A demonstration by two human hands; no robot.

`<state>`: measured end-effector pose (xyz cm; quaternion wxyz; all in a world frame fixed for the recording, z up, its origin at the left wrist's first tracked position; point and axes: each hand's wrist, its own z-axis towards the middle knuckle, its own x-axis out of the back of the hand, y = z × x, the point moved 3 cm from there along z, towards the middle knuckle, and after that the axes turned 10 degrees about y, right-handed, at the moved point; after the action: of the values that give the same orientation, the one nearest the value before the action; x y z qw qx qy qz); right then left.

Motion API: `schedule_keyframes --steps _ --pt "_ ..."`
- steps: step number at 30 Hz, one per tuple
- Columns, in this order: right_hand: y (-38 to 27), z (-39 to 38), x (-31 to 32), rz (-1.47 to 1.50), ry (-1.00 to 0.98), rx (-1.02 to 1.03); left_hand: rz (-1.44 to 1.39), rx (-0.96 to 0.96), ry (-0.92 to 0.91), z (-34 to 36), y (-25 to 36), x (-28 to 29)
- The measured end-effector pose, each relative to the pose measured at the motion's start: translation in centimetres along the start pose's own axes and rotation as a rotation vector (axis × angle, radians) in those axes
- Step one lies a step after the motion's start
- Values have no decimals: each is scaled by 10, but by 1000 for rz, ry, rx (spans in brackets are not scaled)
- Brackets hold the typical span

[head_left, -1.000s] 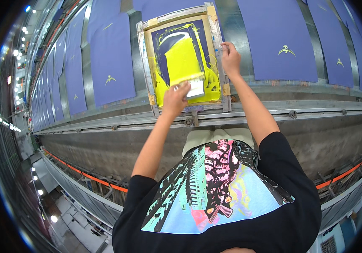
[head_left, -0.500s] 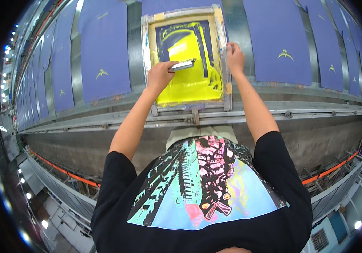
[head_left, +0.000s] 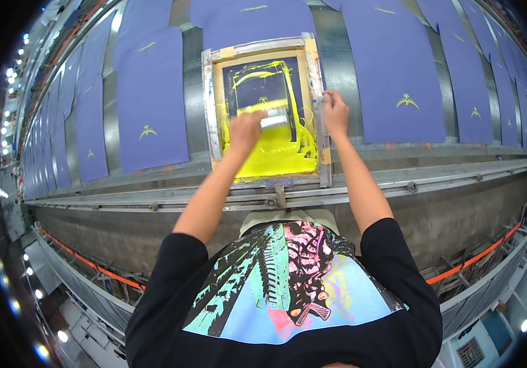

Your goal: The person uses a squeegee to apply yellow ink through a screen-printing frame onto purple fabric pieces laid out on a table. They repeatedly pull the squeegee across the frame to transfer the design, then lift the frame to reveal the printed pattern. The person moves the frame to a nearby table and adds more ink from a bottle.

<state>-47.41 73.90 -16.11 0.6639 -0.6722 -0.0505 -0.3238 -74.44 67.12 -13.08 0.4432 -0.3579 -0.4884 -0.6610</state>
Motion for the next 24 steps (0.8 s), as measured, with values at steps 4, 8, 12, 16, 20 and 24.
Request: schedule_keyframes --steps 4,8,12,16,20,24 --pt "11 -11 8 -15 13 15 -69 -64 71 -74 25 18" --pt "11 -19 7 -18 -17 5 -156 187 -85 -13 -17 7" --pt "18 -19 -5 46 31 35 -69 257 -224 119 -64 -7" --pt "11 -22 0 44 -6 11 47 186 -112 114 -48 -3" --pt "4 -23 10 14 1 28 12 109 17 24 -21 -18" --pt "14 -25 12 27 -4 1 -86 12 112 -76 28 8"
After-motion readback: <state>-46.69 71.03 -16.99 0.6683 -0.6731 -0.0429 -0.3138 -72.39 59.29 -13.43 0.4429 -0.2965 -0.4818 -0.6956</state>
